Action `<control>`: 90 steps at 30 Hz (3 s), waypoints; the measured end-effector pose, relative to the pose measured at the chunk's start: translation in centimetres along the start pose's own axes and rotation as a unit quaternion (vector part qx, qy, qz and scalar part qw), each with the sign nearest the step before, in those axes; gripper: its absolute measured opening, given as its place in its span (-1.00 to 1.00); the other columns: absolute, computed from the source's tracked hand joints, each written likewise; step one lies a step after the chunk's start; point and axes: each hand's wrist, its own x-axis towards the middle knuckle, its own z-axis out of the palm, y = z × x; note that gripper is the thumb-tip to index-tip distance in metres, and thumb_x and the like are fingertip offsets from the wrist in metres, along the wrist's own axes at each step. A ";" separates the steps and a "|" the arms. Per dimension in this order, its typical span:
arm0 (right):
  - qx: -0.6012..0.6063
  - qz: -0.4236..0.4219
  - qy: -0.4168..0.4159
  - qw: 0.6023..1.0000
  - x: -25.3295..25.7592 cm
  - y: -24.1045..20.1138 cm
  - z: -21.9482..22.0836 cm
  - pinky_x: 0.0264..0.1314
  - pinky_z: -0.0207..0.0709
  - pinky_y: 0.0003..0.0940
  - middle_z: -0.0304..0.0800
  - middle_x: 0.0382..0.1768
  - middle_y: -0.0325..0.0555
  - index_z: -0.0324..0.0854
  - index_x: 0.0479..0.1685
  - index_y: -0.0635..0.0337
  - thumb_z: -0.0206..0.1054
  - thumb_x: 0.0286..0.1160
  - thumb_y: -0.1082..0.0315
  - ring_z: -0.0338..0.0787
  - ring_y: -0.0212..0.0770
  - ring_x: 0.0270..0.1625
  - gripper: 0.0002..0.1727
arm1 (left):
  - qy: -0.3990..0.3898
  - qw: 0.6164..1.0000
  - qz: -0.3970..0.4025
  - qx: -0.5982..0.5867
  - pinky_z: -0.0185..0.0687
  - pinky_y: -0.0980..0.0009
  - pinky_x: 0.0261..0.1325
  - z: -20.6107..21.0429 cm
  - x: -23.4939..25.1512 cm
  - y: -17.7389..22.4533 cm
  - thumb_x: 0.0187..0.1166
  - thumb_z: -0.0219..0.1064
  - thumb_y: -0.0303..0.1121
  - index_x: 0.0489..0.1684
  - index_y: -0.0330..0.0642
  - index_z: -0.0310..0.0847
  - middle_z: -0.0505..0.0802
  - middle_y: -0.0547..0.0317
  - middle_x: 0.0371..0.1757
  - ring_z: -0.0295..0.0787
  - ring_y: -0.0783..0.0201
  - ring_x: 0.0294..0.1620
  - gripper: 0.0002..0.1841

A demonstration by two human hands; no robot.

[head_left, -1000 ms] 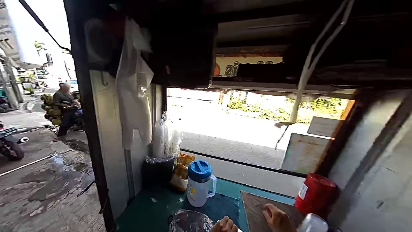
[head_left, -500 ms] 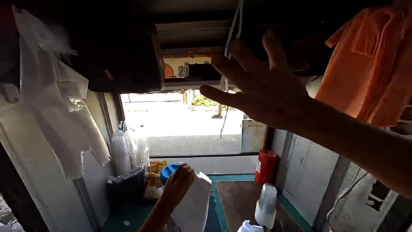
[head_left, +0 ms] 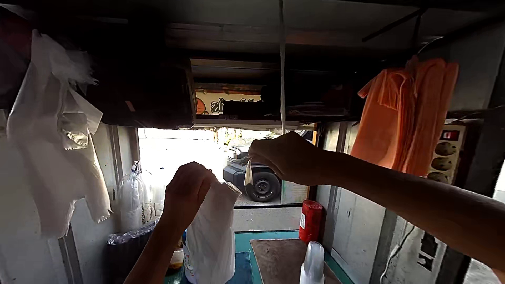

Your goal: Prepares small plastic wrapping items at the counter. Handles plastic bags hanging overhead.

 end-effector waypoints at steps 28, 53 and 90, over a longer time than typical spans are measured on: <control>0.313 0.168 -0.089 0.930 3.0 -2.1 -0.8 -0.35 0.61 -0.75 0.91 -0.34 -0.49 0.88 -0.17 -0.05 0.49 0.51 0.32 0.76 -0.67 -0.37 -0.93 | 0.184 0.969 0.040 -0.159 0.75 0.20 0.33 3.2 -1.5 4.4 0.46 0.48 -0.60 -0.23 -0.37 0.80 0.89 -0.05 -0.09 0.84 0.08 0.17 -0.95; 0.280 0.169 -0.243 0.913 4.9 -0.5 -1.1 -0.42 0.56 -0.68 0.87 -0.43 -0.48 0.81 -0.28 -0.09 0.51 0.48 0.24 0.75 -0.63 -0.41 -0.97 | 0.126 0.976 0.114 -0.137 0.72 0.18 0.37 3.2 -2.1 4.0 0.48 0.46 -0.63 -0.15 -0.39 0.78 0.88 -0.10 -0.03 0.81 0.02 0.24 -0.91; 0.419 0.249 -0.233 0.841 6.2 -1.3 -3.1 -0.42 0.72 -0.57 0.84 -0.44 -0.12 0.70 -0.06 0.25 0.25 0.68 0.53 0.82 -0.36 -0.49 -0.89 | 0.108 0.993 0.025 -0.051 0.72 0.36 0.22 2.1 2.8 6.3 0.57 0.38 -0.60 -0.10 -0.40 0.79 0.86 -0.13 -0.02 0.82 0.07 0.10 -0.89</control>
